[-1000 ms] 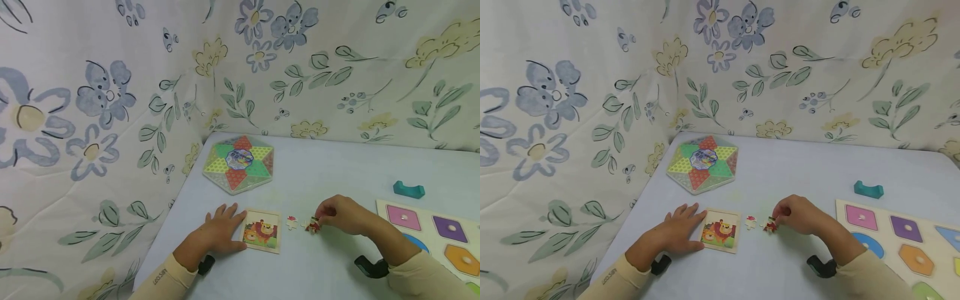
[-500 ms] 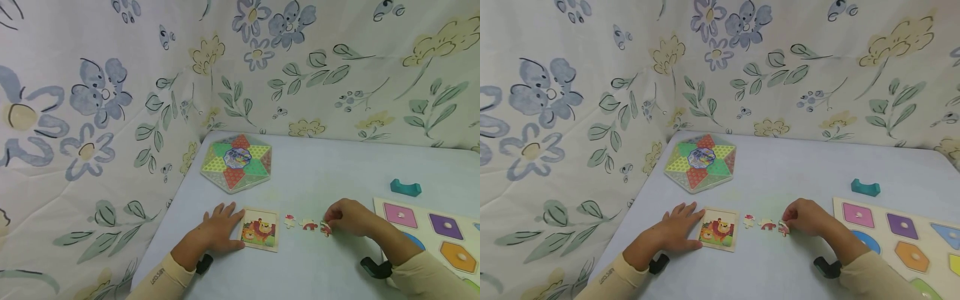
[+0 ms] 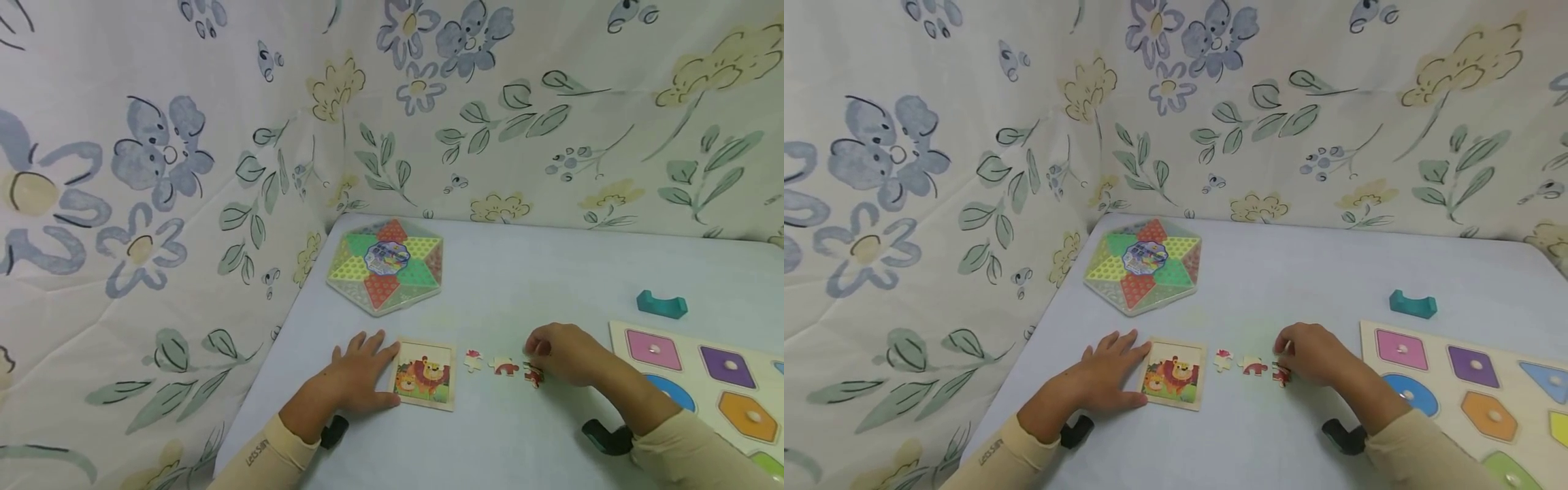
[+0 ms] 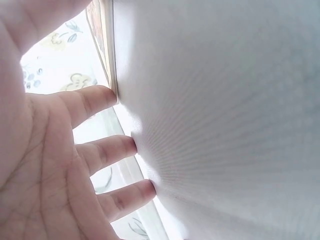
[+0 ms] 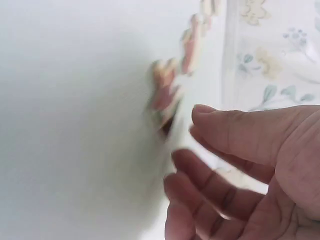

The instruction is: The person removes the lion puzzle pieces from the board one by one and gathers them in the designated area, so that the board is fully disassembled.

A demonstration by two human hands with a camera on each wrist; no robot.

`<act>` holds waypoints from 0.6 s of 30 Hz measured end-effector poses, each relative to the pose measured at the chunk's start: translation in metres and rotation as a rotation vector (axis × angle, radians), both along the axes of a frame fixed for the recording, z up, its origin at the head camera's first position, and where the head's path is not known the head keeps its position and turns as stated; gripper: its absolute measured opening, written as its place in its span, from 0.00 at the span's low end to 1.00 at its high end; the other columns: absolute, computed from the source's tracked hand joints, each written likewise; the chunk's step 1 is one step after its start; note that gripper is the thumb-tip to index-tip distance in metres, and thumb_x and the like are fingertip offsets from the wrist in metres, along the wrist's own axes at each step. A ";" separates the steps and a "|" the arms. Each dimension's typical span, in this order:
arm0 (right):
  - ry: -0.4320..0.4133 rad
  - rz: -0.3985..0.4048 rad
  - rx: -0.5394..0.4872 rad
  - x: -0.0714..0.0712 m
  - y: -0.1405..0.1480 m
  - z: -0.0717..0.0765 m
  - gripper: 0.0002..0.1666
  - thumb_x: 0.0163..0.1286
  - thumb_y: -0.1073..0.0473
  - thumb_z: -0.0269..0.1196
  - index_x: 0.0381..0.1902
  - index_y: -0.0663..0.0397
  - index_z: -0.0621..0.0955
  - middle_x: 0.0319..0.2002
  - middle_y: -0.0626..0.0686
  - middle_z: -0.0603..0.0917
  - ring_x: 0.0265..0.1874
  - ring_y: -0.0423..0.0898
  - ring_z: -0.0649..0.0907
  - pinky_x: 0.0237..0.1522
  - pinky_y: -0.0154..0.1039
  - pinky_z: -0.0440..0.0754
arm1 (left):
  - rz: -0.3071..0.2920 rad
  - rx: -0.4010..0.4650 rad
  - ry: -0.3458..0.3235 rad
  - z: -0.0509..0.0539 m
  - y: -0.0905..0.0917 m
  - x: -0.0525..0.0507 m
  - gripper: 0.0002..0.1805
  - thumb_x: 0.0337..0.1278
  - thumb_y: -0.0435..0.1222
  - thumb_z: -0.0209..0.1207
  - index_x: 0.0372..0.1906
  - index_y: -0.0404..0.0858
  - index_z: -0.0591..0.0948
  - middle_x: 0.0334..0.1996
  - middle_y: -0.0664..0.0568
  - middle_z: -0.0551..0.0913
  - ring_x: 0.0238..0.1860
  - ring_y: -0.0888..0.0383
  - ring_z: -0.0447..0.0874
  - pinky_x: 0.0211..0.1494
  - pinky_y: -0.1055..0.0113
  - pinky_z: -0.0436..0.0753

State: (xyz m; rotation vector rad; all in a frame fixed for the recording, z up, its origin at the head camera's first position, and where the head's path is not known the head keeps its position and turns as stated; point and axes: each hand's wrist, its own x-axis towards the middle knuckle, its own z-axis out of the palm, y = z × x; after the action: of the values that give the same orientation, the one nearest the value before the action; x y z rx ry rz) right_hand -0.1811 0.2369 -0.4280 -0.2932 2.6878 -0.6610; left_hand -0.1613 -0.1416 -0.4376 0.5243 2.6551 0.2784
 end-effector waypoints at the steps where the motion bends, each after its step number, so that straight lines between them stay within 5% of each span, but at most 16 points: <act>1: 0.012 -0.002 0.014 0.000 -0.004 0.002 0.10 0.66 0.60 0.71 0.44 0.52 0.85 0.37 0.51 0.84 0.38 0.49 0.79 0.37 0.43 0.83 | -0.001 -0.001 0.001 0.000 0.000 0.000 0.51 0.55 0.63 0.67 0.81 0.54 0.60 0.82 0.47 0.53 0.81 0.34 0.47 0.70 0.23 0.55; 9: 0.157 0.088 0.107 0.009 -0.062 0.013 0.34 0.62 0.48 0.75 0.63 0.53 0.79 0.55 0.62 0.80 0.50 0.58 0.83 0.51 0.59 0.84 | -0.005 0.000 0.000 -0.001 -0.003 0.001 0.51 0.55 0.64 0.66 0.81 0.54 0.60 0.82 0.47 0.53 0.81 0.35 0.47 0.71 0.24 0.56; 18: 0.240 0.218 0.093 0.016 -0.144 -0.005 0.26 0.62 0.47 0.74 0.56 0.48 0.83 0.48 0.53 0.79 0.44 0.51 0.77 0.46 0.48 0.81 | -0.001 -0.012 0.002 0.000 -0.001 0.000 0.50 0.56 0.65 0.66 0.81 0.56 0.60 0.82 0.49 0.53 0.81 0.36 0.48 0.71 0.24 0.57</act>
State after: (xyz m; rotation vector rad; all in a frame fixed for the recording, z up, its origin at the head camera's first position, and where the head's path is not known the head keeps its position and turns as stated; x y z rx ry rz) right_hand -0.1655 0.0928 -0.4333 -0.6672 2.8434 -0.4592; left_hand -0.1613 -0.1423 -0.4376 0.5225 2.6563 0.2615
